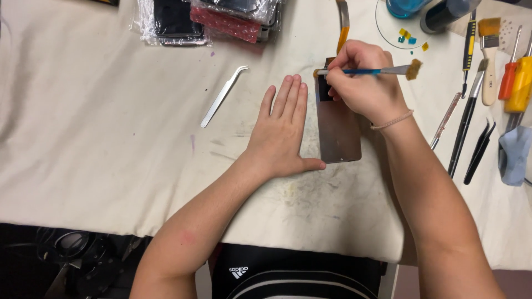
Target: Applying adhesive to a mobile phone screen component and spreading it evenly with a brush.
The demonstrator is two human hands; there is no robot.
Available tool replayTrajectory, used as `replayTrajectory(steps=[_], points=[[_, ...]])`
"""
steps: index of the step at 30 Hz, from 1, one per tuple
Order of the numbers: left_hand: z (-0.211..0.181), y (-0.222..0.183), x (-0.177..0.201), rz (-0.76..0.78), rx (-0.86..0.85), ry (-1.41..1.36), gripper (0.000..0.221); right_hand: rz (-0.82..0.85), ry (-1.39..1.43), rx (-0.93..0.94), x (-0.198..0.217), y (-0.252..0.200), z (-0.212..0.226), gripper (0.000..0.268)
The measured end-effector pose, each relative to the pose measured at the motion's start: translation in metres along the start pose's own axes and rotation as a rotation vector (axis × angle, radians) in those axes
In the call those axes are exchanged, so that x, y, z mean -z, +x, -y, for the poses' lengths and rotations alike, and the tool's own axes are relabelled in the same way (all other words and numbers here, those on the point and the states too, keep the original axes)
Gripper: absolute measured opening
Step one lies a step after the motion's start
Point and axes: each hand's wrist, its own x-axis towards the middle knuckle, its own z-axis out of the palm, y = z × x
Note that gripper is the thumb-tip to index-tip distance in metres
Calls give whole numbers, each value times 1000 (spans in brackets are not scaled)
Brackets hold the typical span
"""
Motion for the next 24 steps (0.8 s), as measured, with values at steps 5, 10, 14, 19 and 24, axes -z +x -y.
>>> replayTrajectory(steps=[5, 10, 14, 19, 24], points=[[0, 0, 1, 21, 4, 16, 158, 81, -91, 4, 5, -14, 6, 10], [2, 1, 2, 21, -6, 19, 163, 346, -196, -97, 16, -51, 9, 12], [1, 0, 2, 34, -23, -10, 166, 205, -151, -9, 18, -62, -5, 11], [3, 1, 4, 47, -31, -23, 165, 535, -136, -114, 22, -74, -7, 13], [3, 0, 1, 2, -50, 4, 163, 281, -155, 131, 21, -76, -17, 9]])
